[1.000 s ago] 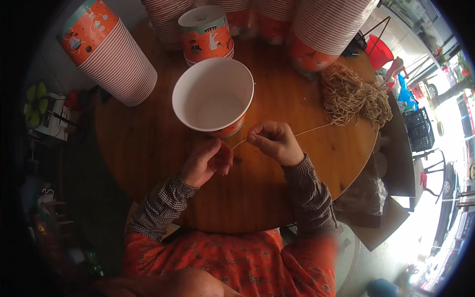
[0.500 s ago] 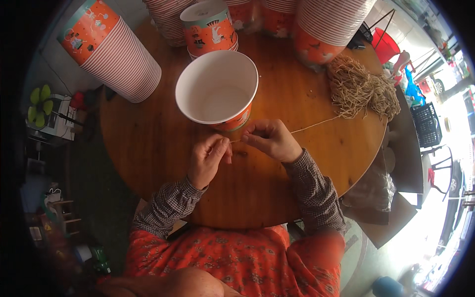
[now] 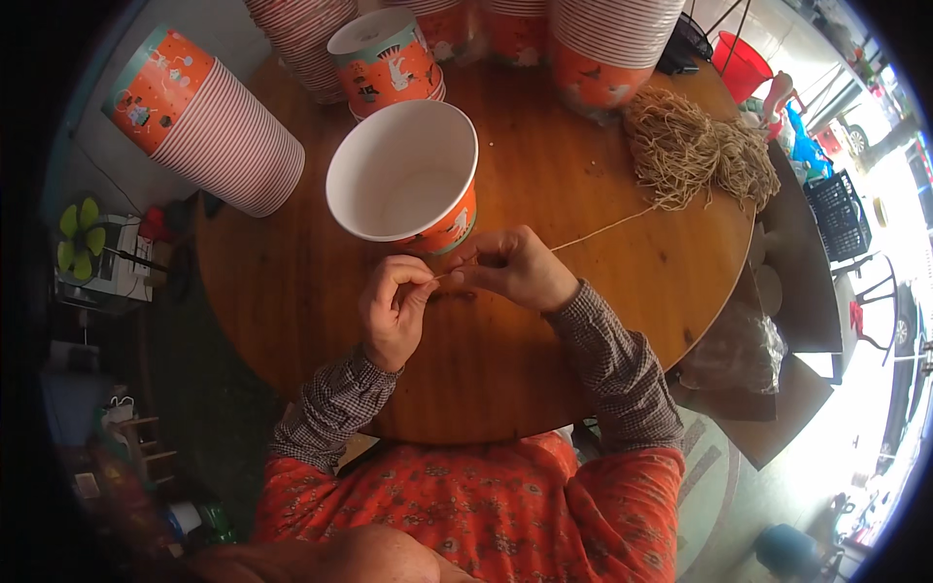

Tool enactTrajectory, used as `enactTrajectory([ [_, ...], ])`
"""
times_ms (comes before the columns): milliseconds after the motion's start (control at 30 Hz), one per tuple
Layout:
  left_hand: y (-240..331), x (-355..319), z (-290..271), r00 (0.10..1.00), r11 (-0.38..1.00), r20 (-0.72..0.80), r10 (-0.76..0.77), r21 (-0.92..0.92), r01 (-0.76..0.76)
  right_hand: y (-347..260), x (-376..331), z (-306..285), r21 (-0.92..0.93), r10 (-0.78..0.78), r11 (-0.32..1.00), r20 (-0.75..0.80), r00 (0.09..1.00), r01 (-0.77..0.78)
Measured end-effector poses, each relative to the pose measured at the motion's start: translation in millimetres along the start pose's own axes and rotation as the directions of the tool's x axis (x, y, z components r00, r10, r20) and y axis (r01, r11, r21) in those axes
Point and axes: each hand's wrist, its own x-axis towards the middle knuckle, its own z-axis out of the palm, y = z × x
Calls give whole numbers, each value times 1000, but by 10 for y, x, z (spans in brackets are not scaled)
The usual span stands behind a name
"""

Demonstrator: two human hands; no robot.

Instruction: Manually attaching fiber strings to pre-punched holes in paper buckets to create handles.

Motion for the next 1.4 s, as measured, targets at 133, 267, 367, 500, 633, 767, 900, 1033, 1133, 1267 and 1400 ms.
enactTrajectory([
  [133,-15,10,16,983,979,-34,178,111,-173,-21,-26,48,-111,16,994,-41,999,-20],
  [267,-44,25,33,973,961,-23,230,165,-223,13,-39,88,-62,30,998,-74,997,-34],
  [367,-41,40,32,967,953,1,253,172,-249,27,-65,71,-51,-1,999,-81,997,-3],
  [500,-124,42,-6,950,921,43,310,234,-311,-202,-100,91,-204,193,961,1,981,-189],
  [633,-112,45,-9,937,885,103,333,309,-348,-252,-136,76,-152,181,972,4,983,-179],
  [767,-117,4,21,940,878,89,328,338,-338,0,-90,108,-25,76,997,42,996,-75],
  [900,-154,-7,28,941,871,32,338,368,-325,108,-55,87,-115,74,991,18,997,-72],
  [1033,-153,-12,31,936,855,30,350,398,-332,94,-42,119,-129,23,991,-41,999,-28],
  [1133,-108,19,31,924,849,-21,381,403,-341,139,-21,107,-101,2,995,-85,996,-10],
  [1267,-72,164,-52,889,795,-125,441,514,-322,209,-6,107,-127,-63,991,-103,993,50],
  [1400,-29,350,-123,887,778,-147,438,556,-292,197,-58,226,-589,-458,743,-103,883,317],
])
